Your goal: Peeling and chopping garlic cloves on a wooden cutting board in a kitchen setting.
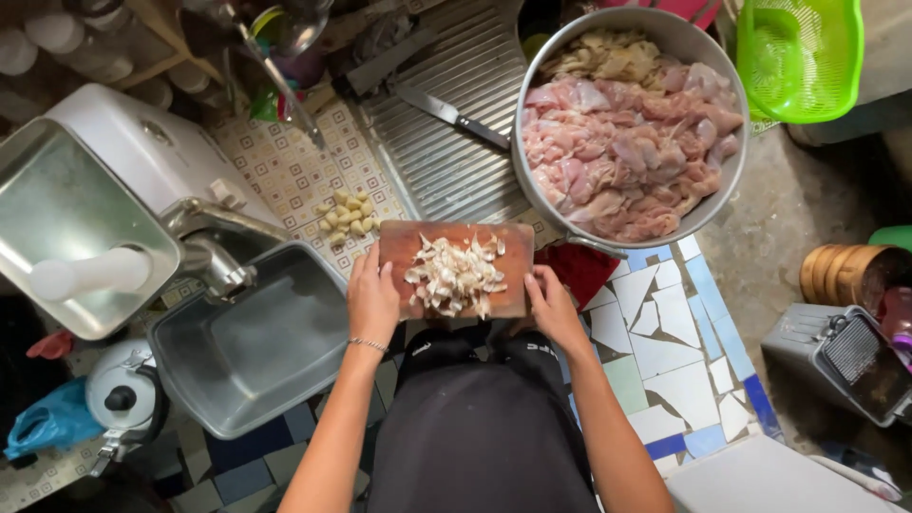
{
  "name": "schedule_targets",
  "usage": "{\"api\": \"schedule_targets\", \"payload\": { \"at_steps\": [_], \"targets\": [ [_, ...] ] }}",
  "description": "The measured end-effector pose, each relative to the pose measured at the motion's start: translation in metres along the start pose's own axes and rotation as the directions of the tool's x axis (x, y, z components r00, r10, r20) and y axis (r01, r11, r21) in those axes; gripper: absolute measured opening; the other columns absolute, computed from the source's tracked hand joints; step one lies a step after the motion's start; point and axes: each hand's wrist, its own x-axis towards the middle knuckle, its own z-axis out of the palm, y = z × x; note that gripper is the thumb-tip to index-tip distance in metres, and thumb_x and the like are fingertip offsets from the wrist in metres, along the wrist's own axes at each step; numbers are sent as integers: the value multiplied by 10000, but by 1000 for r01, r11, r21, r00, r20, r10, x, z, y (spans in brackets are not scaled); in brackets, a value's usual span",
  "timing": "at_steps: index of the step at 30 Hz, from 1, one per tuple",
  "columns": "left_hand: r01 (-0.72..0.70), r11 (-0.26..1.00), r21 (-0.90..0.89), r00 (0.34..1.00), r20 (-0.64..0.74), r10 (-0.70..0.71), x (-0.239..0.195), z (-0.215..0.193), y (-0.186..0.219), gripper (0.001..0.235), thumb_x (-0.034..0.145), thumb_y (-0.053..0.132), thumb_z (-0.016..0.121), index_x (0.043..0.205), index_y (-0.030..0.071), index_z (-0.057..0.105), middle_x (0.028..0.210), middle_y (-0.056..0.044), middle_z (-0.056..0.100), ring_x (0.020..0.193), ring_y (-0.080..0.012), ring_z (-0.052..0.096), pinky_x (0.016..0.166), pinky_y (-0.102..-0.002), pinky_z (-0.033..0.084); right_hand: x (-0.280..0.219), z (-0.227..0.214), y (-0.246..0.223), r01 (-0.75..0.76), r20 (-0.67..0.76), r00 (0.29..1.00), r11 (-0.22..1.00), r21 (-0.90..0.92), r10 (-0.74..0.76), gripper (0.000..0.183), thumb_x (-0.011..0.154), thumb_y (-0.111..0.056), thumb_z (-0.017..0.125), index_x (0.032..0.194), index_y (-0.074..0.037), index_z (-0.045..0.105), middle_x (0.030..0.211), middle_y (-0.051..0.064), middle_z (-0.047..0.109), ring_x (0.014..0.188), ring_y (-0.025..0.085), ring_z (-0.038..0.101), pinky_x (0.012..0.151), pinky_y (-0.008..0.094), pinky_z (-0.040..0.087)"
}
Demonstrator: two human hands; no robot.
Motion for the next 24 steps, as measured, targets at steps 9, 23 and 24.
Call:
{"api": "schedule_targets", "payload": {
  "at_steps": [9, 23, 24],
  "targets": [
    [-195, 981, -23, 946, 260, 194, -11, 23, 162, 444, 990, 210, 557, 1399, 35, 564, 1161, -172, 650, 1075, -358, 651, 920, -441, 531, -79, -156, -16, -232, -4, 969, 921, 314, 246, 562, 1023, -397, 526, 1439, -23, 472, 1370, 265, 577, 1311, 390, 541, 1060, 600, 435],
    [-343, 885, -314, 794, 407, 452, -22, 352, 460, 446, 972, 227, 530, 1375, 40, 574, 1252, -166, 625, 1192, -326, 576, 982, -427, 439, -53, -502, 213, -291, -104, 900, 761, 580, 424, 362, 964, -299, 533, 1248, -91, 615, 1204, 85, 683, 1087, 193, 634, 907, 473, 564],
    [-264, 913, -312, 764, 509, 396, -24, 363, 478, 478, 1006, 251, 474, 1437, 49, 521, 1135, -120, 642, 1055, -291, 631, 901, -395, 479, -48, -519, 225, -288, -97, 894, 725, 626, 438, 375, 963, -266, 538, 1283, -79, 597, 1296, 83, 669, 1158, 203, 627, 928, 482, 556]
  ]
}}
